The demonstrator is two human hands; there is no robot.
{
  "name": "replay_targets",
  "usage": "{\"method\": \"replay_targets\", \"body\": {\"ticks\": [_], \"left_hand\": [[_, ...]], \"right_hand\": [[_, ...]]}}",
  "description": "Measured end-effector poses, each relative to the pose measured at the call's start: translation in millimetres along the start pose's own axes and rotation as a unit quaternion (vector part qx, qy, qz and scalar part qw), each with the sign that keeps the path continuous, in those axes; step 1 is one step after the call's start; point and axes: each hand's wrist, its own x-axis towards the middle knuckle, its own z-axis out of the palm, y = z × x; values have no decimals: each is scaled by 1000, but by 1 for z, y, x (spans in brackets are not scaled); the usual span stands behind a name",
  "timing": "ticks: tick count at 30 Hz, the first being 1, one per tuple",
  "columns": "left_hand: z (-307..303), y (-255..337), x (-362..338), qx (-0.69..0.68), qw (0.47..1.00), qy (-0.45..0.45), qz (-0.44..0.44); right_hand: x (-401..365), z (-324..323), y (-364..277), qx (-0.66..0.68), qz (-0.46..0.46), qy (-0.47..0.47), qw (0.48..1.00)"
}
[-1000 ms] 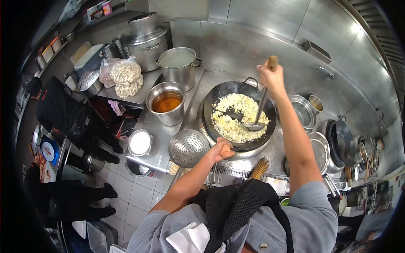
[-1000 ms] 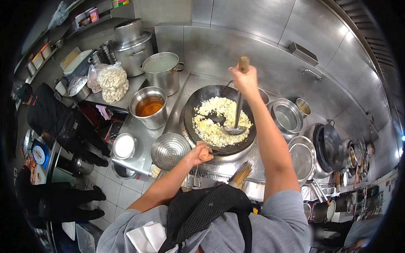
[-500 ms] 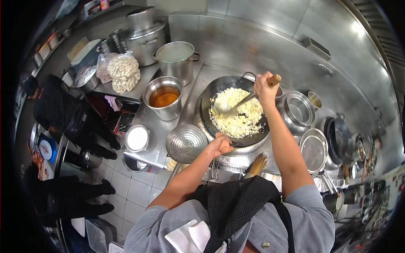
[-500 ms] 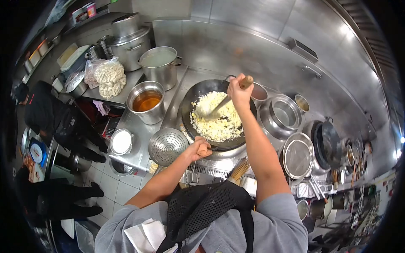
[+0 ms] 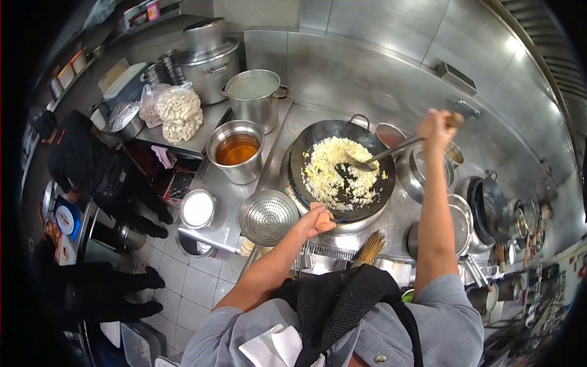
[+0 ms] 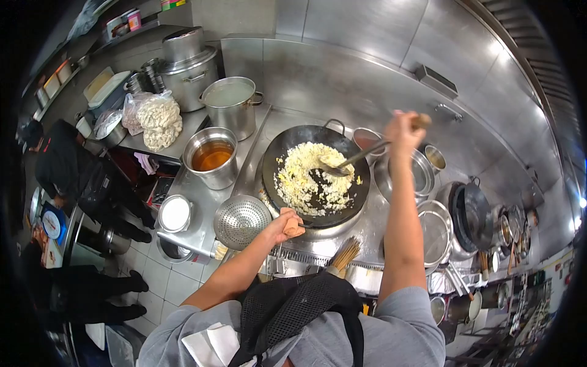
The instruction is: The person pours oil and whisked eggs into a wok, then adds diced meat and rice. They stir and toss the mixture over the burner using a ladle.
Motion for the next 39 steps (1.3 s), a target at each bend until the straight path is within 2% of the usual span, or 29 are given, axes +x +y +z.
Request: {"method": "replay_targets", "body": {"ticks": [1, 3, 5, 7, 9, 10, 12, 13, 15, 17, 18, 19, 21, 23, 24, 26, 27, 29, 31, 32, 34, 37, 38, 39], "left_hand": [[-4, -2, 3, 2, 1000, -3, -13], [-12, -2, 12, 11, 1000, -4, -14], [-17, -5, 13, 2, 999, -15, -29], [-10, -4, 10, 13, 999, -19, -33], [-6, -3, 4, -1, 1000, -9, -19], [-7, -5, 1, 9, 1000, -8, -26], [-3, -2, 2, 0, 1000, -12, -16], [3, 1, 0, 7, 1000, -14, -18], [10, 0, -9, 3, 1000, 3, 4], [6, -4, -6, 12, 1000, 15, -12], [4, -6, -2, -13, 1000, 4, -9], [12, -5, -14, -39, 999, -2, -9], [27, -22, -65, -28, 999, -35, -2], [28, -39, -107, -12, 999, 45, 5], [19, -35, -92, -4, 999, 44, 3], [-21, -48, -65, -3, 989, -141, 34], [17, -32, -73, -74, 997, -32, -8], [28, -20, -52, -5, 1000, -11, 26], [14, -41, -79, -28, 999, -22, 13], [6, -51, -93, -56, 998, -34, 11], [-31, -73, -123, 33, 995, 33, -85], [-18, -67, -133, 16, 999, 1, -49], [17, -55, -130, -5, 999, -9, 40], [-2, -46, -88, -100, 989, -111, 11]], "right_hand": [[5, 9, -33, 27, 10, 21, 999], [7, -11, -35, 58, -18, 43, 997], [-15, -29, 33, 73, 2, 94, 993], [-40, -14, 55, 71, 68, 111, 989], [-38, 1, 50, 130, 150, 16, 980], [-44, 17, 27, 132, 146, 27, 980], [-42, 63, -29, 121, 156, -64, 978], [-50, 68, -28, 123, 150, -58, 979], [-71, 68, -21, 136, 115, -169, 969], [-85, 50, 24, 61, 183, -133, 972], [-78, 39, 47, -98, 65, -72, 990], [-66, 37, 38, -18, 90, -91, 992], [-45, 43, -4, 18, 164, -75, 983], [-25, 67, -73, 18, 166, -80, 983], [-22, 77, -92, 17, 183, -94, 978], [-36, 90, -99, 23, 179, -94, 979], [-44, 97, -98, 29, 170, -103, 980], [-68, 89, -38, 18, 181, -64, 981], [-67, 57, 6, -43, 83, -19, 995], [-53, 47, -7, -11, 89, -26, 996], [-26, 45, -51, 47, 128, -36, 990], [-19, 76, -114, 1, 151, -84, 985], [-29, 88, -115, -12, 151, -85, 985], [-41, 100, -112, -26, 154, -87, 984]]}}
